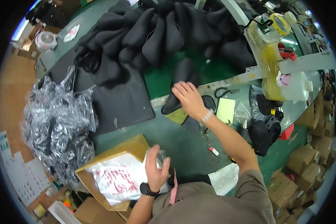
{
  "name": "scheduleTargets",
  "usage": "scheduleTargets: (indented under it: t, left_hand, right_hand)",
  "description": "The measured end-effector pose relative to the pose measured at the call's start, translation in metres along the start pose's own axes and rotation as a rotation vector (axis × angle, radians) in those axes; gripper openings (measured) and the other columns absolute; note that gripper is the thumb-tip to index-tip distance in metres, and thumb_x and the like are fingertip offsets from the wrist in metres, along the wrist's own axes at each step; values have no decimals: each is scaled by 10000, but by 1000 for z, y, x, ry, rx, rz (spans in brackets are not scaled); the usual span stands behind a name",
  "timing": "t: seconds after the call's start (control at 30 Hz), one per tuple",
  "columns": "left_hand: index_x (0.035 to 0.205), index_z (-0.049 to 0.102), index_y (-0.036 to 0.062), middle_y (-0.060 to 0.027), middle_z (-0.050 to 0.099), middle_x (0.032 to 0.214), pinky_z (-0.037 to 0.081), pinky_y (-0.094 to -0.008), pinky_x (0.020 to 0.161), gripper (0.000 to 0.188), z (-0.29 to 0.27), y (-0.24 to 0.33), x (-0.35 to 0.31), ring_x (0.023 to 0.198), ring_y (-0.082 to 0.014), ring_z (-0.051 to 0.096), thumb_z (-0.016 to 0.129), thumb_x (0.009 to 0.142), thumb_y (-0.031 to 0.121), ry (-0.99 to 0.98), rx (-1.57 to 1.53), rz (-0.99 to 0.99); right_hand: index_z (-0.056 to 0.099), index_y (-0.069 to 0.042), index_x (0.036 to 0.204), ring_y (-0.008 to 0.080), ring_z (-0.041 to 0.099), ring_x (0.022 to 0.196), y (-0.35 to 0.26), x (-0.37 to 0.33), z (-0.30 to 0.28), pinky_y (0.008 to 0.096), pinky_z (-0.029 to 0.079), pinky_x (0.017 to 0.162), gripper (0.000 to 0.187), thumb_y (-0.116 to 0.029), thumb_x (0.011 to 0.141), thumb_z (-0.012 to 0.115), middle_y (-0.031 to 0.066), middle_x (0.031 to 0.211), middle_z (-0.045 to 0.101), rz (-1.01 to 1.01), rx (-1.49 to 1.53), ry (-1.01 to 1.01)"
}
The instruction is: Packing bicycle saddles into plastic bags and then placing them into a cardboard box for shipping.
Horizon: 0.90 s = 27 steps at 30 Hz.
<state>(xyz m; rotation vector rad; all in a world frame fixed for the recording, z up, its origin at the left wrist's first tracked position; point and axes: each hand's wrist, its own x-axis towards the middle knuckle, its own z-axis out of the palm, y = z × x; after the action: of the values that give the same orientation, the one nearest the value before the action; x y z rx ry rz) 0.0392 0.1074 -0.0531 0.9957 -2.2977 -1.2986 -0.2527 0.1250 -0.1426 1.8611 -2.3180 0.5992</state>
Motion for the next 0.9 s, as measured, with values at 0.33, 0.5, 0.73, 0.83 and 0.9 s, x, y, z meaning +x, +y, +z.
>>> scheduleTargets:
  t: [0.33, 0.5, 0.73, 0.83, 0.9]
  left_hand:
    - [1215, 557, -42, -57, 619, 1054, 464, -268, 839, 626, 114, -56, -97, 930, -141, 570, 513, 986, 539, -181, -1066, -1181]
    - [1238, 553, -26, -173, 639, 1151, 497, -373, 870, 505, 101, -44, -122, 1040, -285, 621, 577, 948, 387, -554, -251, -716]
    - [1379, 430, -78, -245, 419, 1462, 281, -493, 1138, 689, 92, -46, -48, 1390, -409, 339, 610, 904, 387, -266, 466, 160]
    - [1399, 392, -104, -269, 385, 1483, 264, -497, 1153, 793, 107, -70, -17, 1413, -407, 313, 565, 913, 498, -246, 658, 204]
    - [1395, 389, -113, -278, 390, 1476, 266, -497, 1153, 808, 110, -73, -18, 1406, -413, 325, 567, 909, 507, -278, 630, 203]
  right_hand:
    - [591, -66, 1217, 326, 535, 1219, -166, -214, -39, 443, 405, 1048, 383, -121, 838, 577, 164, 1390, 499, 192, 304, -322]
    - [487, 41, 1366, 188, 578, 1072, -182, -288, 6, 316, 469, 931, 529, -335, 1001, 560, 122, 1204, 609, 1534, 1491, -91]
    - [524, 14, 1245, 112, 610, 619, -180, -274, 3, 249, 474, 505, 446, -276, 935, 663, 46, 893, 647, 1408, 1571, -283]
    - [552, 3, 1172, 123, 615, 590, -186, -265, -4, 250, 472, 497, 390, -280, 929, 666, 47, 847, 645, 1442, 1514, -288]
    - [565, 1, 1139, 124, 609, 571, -186, -256, -10, 250, 467, 483, 357, -271, 929, 661, 46, 815, 643, 1433, 1468, -301]
